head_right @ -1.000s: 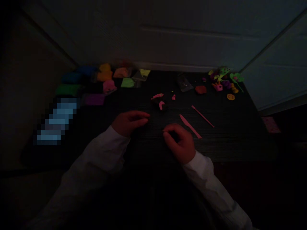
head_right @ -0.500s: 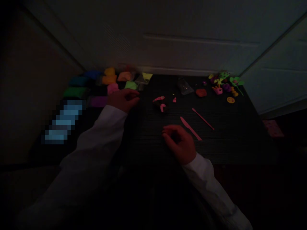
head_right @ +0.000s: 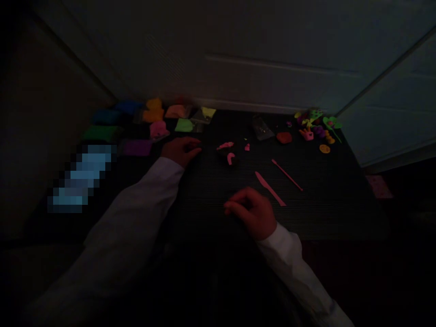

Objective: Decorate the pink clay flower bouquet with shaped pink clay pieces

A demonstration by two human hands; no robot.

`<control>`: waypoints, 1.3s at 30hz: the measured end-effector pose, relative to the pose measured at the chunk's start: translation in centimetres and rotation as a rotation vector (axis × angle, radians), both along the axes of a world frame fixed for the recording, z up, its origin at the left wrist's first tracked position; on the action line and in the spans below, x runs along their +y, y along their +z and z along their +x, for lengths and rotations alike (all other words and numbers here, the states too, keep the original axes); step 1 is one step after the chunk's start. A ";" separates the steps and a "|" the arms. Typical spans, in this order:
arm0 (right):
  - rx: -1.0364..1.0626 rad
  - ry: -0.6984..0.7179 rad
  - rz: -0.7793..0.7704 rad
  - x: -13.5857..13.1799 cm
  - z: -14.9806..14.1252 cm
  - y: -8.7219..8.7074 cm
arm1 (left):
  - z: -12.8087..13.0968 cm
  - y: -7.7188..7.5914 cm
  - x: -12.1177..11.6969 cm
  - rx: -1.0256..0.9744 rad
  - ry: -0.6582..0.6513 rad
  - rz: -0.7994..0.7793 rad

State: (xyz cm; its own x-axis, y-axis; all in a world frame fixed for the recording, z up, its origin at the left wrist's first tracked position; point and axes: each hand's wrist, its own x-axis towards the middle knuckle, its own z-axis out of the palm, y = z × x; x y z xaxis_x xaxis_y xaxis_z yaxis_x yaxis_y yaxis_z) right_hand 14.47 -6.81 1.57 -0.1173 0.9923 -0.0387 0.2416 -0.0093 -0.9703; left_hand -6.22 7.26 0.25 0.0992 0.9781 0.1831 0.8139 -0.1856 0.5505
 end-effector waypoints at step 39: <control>-0.129 -0.049 0.212 0.2 -0.1 -0.5 | 1.9 1.9 -7.9 -0.268 -0.052 0.087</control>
State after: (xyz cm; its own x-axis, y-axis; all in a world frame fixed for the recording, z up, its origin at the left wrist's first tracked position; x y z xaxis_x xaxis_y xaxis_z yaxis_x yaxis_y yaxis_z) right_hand 14.38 -6.56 1.07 -0.0763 0.9842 0.1599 0.3675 0.1768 -0.9131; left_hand -4.28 -0.63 2.15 0.0855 0.9525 0.2924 0.6297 -0.2791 0.7250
